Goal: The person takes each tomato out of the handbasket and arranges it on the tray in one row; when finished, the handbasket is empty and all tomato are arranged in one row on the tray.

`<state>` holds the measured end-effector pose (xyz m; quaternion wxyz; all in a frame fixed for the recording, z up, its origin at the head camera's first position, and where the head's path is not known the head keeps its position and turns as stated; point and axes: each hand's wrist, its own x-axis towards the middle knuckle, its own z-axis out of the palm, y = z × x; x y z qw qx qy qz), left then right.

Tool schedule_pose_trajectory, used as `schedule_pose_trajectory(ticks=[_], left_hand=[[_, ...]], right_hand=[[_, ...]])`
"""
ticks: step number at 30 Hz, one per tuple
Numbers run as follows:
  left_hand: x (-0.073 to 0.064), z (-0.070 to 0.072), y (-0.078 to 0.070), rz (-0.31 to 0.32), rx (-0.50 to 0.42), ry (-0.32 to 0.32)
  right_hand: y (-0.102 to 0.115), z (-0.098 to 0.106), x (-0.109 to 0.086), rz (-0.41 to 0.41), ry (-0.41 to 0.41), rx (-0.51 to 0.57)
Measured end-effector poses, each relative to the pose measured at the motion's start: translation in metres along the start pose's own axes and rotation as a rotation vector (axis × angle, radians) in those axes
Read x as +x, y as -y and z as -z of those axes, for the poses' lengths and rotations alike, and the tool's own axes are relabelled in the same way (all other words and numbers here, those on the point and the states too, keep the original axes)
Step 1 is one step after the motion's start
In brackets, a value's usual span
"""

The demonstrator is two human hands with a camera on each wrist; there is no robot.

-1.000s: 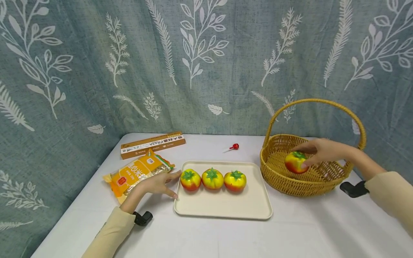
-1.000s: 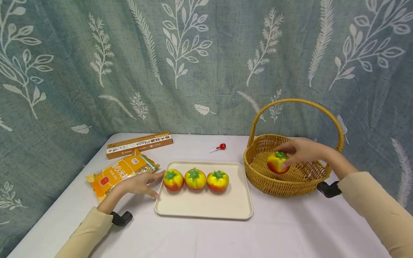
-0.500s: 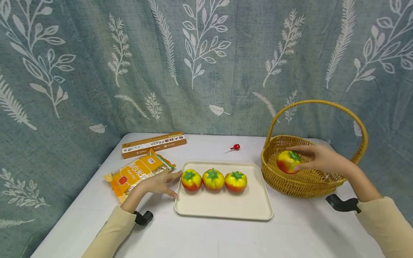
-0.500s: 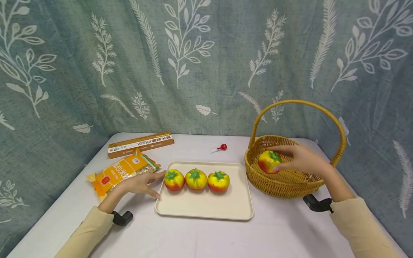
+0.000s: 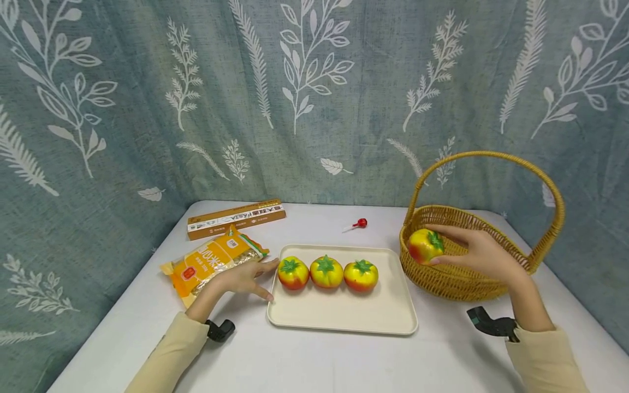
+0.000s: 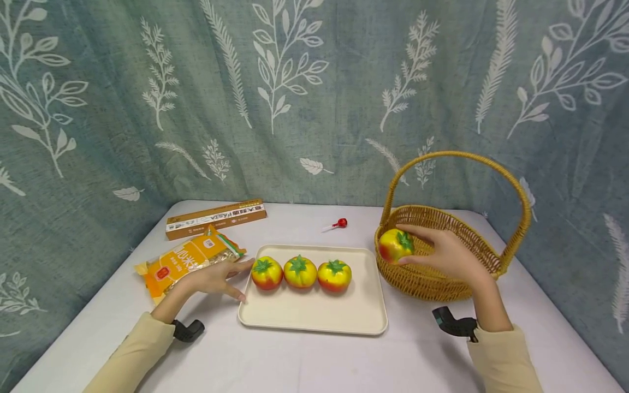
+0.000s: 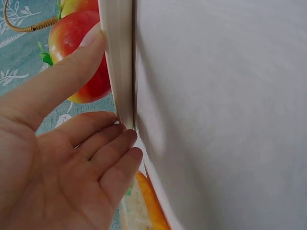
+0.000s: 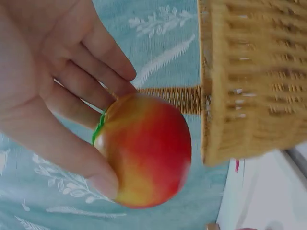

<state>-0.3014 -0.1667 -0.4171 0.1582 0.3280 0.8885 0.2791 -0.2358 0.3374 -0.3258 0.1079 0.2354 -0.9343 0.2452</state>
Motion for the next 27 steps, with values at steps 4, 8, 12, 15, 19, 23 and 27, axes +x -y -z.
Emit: schedule_pose_trajectory(ticks=[4, 8, 12, 15, 19, 23, 27], left_hand=[[0.0, 0.001, -0.001, 0.011, 0.012, -0.002], [0.002, 0.003, -0.001, 0.006, 0.013, -0.007], [0.002, 0.004, -0.002, 0.011, 0.005, 0.0], [0.002, 0.004, -0.002, 0.02, 0.002, 0.0], [0.001, 0.003, -0.001, 0.008, 0.0, -0.001], [0.001, 0.002, -0.001, 0.006, -0.007, -0.003], [-0.001, 0.001, -0.001, 0.025, 0.001, -0.009]], right_hand=[[0.008, -0.006, 0.003, 0.032, 0.016, -0.004], [0.016, -0.014, 0.005, 0.087, 0.024, -0.026], [0.021, -0.025, 0.009, 0.15, 0.053, -0.009], [0.023, -0.035, 0.013, 0.155, 0.098, 0.017], [0.023, -0.044, 0.015, 0.134, 0.161, 0.014], [0.023, -0.05, 0.015, 0.124, 0.237, 0.005], [0.024, -0.055, 0.014, 0.138, 0.267, -0.006]])
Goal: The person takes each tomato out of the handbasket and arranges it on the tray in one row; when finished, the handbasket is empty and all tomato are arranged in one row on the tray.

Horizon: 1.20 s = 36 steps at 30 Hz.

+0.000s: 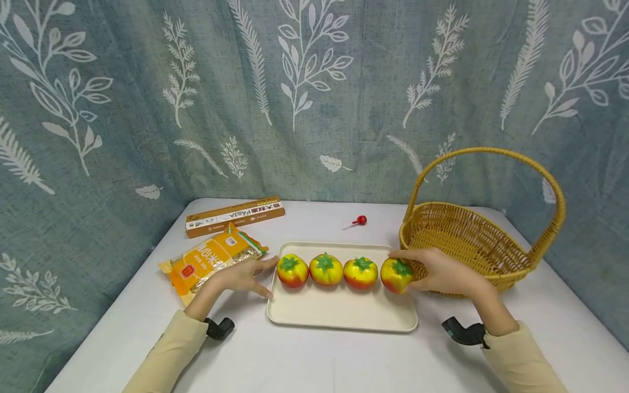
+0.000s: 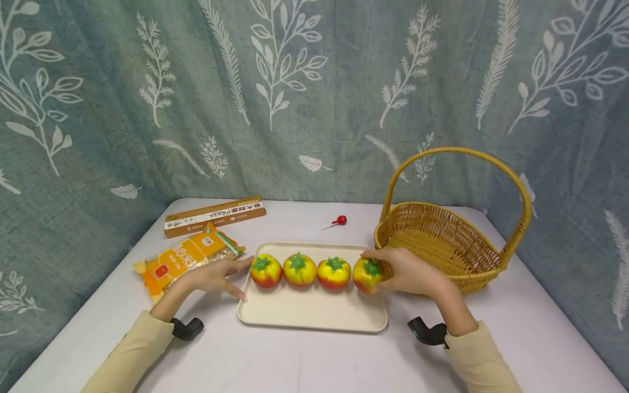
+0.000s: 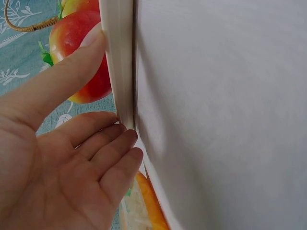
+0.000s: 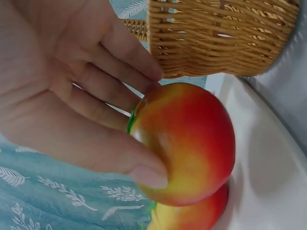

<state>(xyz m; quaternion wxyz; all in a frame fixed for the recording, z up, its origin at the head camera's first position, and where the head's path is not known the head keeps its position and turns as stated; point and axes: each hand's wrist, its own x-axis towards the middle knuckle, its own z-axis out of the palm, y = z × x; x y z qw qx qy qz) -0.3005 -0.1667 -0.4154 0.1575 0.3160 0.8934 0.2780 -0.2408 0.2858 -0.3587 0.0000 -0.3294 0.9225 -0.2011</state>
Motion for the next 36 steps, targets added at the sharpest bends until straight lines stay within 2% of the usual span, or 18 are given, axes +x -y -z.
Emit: schedule_pose_trajectory(ticks=[6, 16, 20, 26, 34, 36], left_hand=[[0.0, -0.001, 0.0, 0.009, 0.012, -0.004], [0.0, -0.001, 0.002, 0.0, -0.013, 0.009], [0.0, -0.001, 0.001, 0.02, -0.014, 0.0], [0.0, -0.001, 0.002, 0.026, -0.019, -0.007], [-0.001, -0.004, 0.003, -0.026, -0.031, 0.001], [-0.001, -0.004, 0.003, -0.02, -0.022, 0.004]], right_hand=[[0.004, -0.006, 0.004, 0.029, 0.032, -0.025], [0.003, -0.012, 0.006, 0.001, 0.077, -0.025], [0.004, -0.012, 0.007, -0.008, 0.078, -0.031], [0.004, -0.012, 0.009, -0.021, 0.058, -0.034], [0.001, -0.022, 0.01, 0.012, 0.002, -0.036], [0.0, -0.023, 0.009, 0.011, -0.001, -0.039]])
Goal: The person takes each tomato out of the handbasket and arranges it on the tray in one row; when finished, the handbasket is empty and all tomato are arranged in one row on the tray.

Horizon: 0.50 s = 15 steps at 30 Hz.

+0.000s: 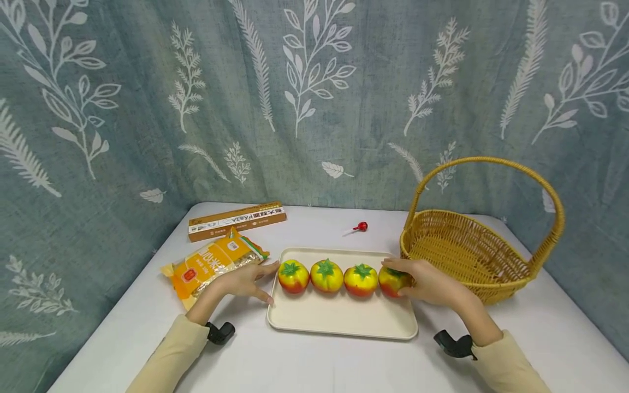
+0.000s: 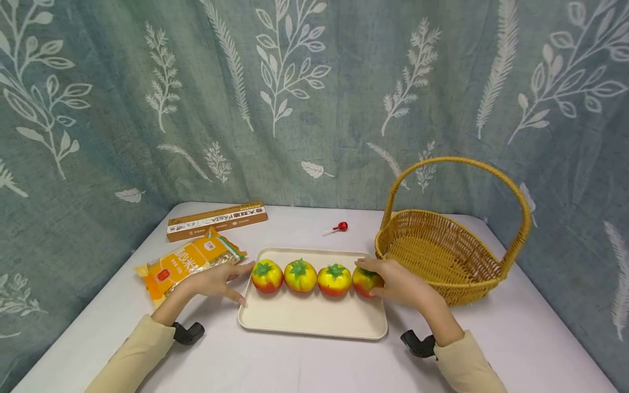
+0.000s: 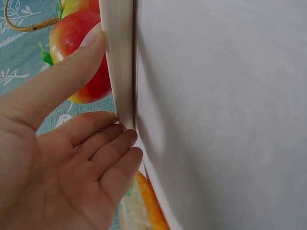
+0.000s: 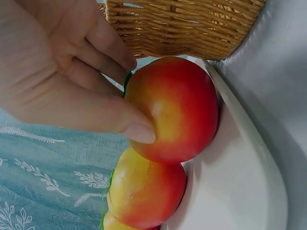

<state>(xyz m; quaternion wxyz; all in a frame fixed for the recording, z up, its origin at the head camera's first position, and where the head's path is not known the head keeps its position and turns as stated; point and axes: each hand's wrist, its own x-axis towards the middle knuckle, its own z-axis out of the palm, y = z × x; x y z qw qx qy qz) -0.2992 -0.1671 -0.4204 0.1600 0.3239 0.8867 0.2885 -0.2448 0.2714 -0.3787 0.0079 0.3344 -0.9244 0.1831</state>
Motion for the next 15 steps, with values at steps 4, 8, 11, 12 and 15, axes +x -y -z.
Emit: schedule_pose_trajectory(ticks=[4, 8, 11, 12, 15], left_hand=[[0.003, -0.003, 0.0, -0.013, -0.002, 0.011], [0.004, -0.003, -0.001, -0.027, -0.008, 0.004], [0.005, -0.004, 0.0, -0.031, -0.008, 0.013], [0.005, -0.004, 0.0, -0.035, -0.008, 0.015], [0.007, -0.003, 0.0, -0.049, -0.003, 0.022]], right_hand=[[-0.003, 0.001, -0.003, 0.001, 0.0, 0.001], [-0.005, 0.006, -0.007, -0.016, -0.055, 0.049], [-0.008, 0.011, -0.011, -0.022, -0.11, 0.088], [-0.009, 0.012, -0.012, -0.021, -0.127, 0.096], [-0.013, 0.014, -0.012, -0.008, -0.151, 0.14]])
